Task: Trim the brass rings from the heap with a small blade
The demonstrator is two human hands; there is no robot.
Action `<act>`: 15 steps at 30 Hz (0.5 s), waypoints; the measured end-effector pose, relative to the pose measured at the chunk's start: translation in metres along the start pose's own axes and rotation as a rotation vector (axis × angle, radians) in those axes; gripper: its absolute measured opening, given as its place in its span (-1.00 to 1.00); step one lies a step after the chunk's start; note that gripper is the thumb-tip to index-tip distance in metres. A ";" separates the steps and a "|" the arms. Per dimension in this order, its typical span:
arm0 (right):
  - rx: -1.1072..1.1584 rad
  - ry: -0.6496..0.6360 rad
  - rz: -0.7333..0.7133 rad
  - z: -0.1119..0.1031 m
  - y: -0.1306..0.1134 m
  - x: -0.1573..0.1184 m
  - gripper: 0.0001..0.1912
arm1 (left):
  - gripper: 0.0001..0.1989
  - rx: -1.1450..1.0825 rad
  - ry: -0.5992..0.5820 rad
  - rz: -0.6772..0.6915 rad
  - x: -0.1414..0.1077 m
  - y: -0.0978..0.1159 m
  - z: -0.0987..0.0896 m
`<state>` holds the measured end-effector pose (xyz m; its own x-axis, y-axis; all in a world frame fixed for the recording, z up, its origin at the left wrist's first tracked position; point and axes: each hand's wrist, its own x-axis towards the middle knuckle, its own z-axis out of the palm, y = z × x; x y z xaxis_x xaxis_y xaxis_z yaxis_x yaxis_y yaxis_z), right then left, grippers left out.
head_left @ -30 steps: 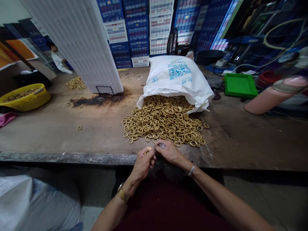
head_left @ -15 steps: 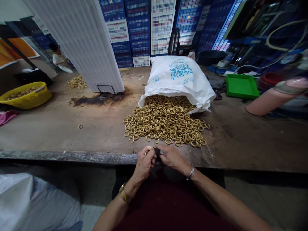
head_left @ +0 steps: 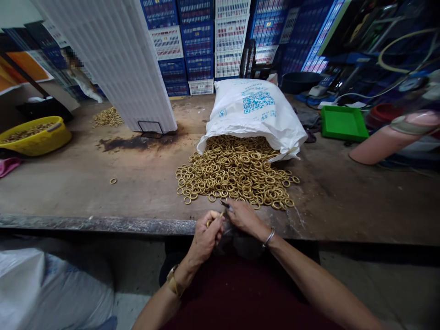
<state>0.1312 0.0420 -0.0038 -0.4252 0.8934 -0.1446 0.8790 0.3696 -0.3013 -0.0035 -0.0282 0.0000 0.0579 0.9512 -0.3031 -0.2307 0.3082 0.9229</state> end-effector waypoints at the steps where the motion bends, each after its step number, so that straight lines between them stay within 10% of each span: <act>1: -0.024 0.012 0.021 -0.001 0.002 0.003 -0.78 | -0.68 -0.016 -0.041 -0.015 -0.003 0.002 0.001; 15: -0.133 0.094 0.029 0.010 -0.039 0.032 -0.85 | -0.78 -0.527 -0.022 -0.115 0.002 0.002 -0.022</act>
<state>0.0812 0.0540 -0.0061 -0.3827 0.9219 -0.0604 0.9141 0.3683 -0.1697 -0.0253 -0.0264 -0.0035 0.1306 0.9136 -0.3851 -0.6773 0.3659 0.6383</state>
